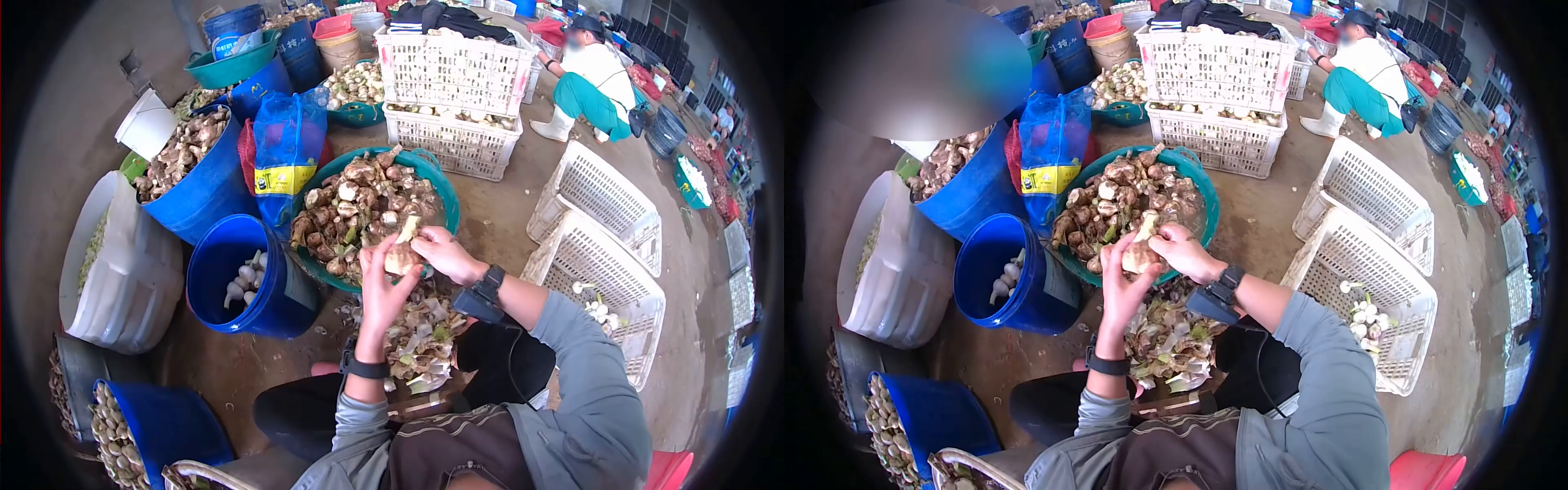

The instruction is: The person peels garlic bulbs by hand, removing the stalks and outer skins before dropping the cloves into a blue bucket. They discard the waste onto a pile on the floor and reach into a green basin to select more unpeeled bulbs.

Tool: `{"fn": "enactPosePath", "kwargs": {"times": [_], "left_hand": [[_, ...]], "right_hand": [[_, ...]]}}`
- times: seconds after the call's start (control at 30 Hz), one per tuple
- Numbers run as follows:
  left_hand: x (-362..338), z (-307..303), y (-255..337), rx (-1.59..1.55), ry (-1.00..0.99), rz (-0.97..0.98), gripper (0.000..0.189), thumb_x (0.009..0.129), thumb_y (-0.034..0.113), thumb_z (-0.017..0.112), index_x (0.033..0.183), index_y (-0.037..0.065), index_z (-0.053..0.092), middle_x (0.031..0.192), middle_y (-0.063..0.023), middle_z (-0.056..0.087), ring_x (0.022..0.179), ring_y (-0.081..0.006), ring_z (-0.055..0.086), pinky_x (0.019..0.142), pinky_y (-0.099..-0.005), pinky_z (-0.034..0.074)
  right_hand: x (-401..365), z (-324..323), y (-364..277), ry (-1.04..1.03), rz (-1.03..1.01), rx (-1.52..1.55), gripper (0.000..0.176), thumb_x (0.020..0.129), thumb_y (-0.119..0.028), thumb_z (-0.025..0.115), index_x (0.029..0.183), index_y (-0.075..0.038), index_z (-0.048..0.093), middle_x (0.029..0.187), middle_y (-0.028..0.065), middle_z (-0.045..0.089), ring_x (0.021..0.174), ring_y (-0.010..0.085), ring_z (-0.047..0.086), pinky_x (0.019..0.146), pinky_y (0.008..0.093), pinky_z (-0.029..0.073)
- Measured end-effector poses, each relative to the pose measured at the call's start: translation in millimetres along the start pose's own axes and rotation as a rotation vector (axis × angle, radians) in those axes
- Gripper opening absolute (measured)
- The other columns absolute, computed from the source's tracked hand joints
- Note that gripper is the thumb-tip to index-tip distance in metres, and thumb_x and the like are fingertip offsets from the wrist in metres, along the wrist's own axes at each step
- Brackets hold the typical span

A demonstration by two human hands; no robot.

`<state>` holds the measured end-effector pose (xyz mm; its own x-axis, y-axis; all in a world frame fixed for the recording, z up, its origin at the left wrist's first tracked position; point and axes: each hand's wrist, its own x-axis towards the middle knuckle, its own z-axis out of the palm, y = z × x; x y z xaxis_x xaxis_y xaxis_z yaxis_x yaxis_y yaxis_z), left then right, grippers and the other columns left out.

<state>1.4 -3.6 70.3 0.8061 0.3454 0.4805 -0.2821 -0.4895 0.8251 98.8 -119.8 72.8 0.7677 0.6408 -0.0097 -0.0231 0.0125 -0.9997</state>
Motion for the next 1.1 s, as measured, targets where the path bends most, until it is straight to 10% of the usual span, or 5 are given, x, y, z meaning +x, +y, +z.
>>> {"fn": "enactPosePath", "kwargs": {"times": [0.17,0.3,0.5,0.63,1.1], "left_hand": [[-15.3,9.9,-14.1,-1.210,-0.074,-0.417,0.059,0.089,0.011,0.051,0.140,0.009,0.021,0.112,-0.0076,0.052,0.094,-0.0178,0.053,0.088,-0.0293,0.042],[-15.7,19.0,-19.5,-0.520,0.007,-0.181,0.057,0.092,0.023,0.047,0.140,0.009,0.019,0.114,-0.0089,0.050,0.101,-0.0158,0.049,0.089,-0.0292,0.040],[3.5,5.4,-18.5,-1.216,-0.038,-1.021,0.056,0.090,0.059,0.030,0.115,0.011,0.047,0.075,-0.0060,0.057,0.050,-0.0146,0.049,0.043,-0.0223,0.033],[-9.8,14.7,-14.3,-0.327,0.011,-0.363,0.054,0.093,0.051,0.029,0.129,0.011,0.031,0.099,-0.0106,0.054,0.058,-0.0127,0.052,0.045,-0.0227,0.041],[-19.3,24.0,-45.2,-0.251,0.109,-0.524,0.049,0.083,0.028,0.067,0.113,0.006,0.035,0.091,-0.0074,0.050,0.080,-0.0101,0.049,0.071,-0.0232,0.044]], "right_hand": [[-14.1,0.9,6.5,0.025,0.049,0.356,0.015,0.093,-0.016,0.047,0.094,-0.004,0.056,0.071,-0.0038,0.050,0.057,0.0033,0.044,0.050,0.0190,0.035],[-16.0,-5.1,3.5,-0.118,0.094,0.393,0.017,0.093,-0.023,0.051,0.095,-0.007,0.057,0.071,-0.0069,0.050,0.056,0.0020,0.043,0.046,0.0170,0.031],[-14.7,2.1,16.7,-0.094,0.064,0.351,0.020,0.093,-0.022,0.052,0.101,-0.006,0.059,0.077,-0.0043,0.057,0.057,0.0023,0.042,0.049,0.0190,0.033],[-10.6,-5.4,30.6,0.008,-0.006,0.116,0.022,0.093,-0.020,0.052,0.100,-0.001,0.061,0.074,-0.0037,0.058,0.058,0.0032,0.045,0.050,0.0201,0.036],[-15.0,7.3,33.3,0.115,-0.317,0.091,0.026,0.095,-0.021,0.045,0.111,-0.002,0.053,0.091,0.0032,0.060,0.079,0.0133,0.056,0.070,0.0271,0.045]]}}
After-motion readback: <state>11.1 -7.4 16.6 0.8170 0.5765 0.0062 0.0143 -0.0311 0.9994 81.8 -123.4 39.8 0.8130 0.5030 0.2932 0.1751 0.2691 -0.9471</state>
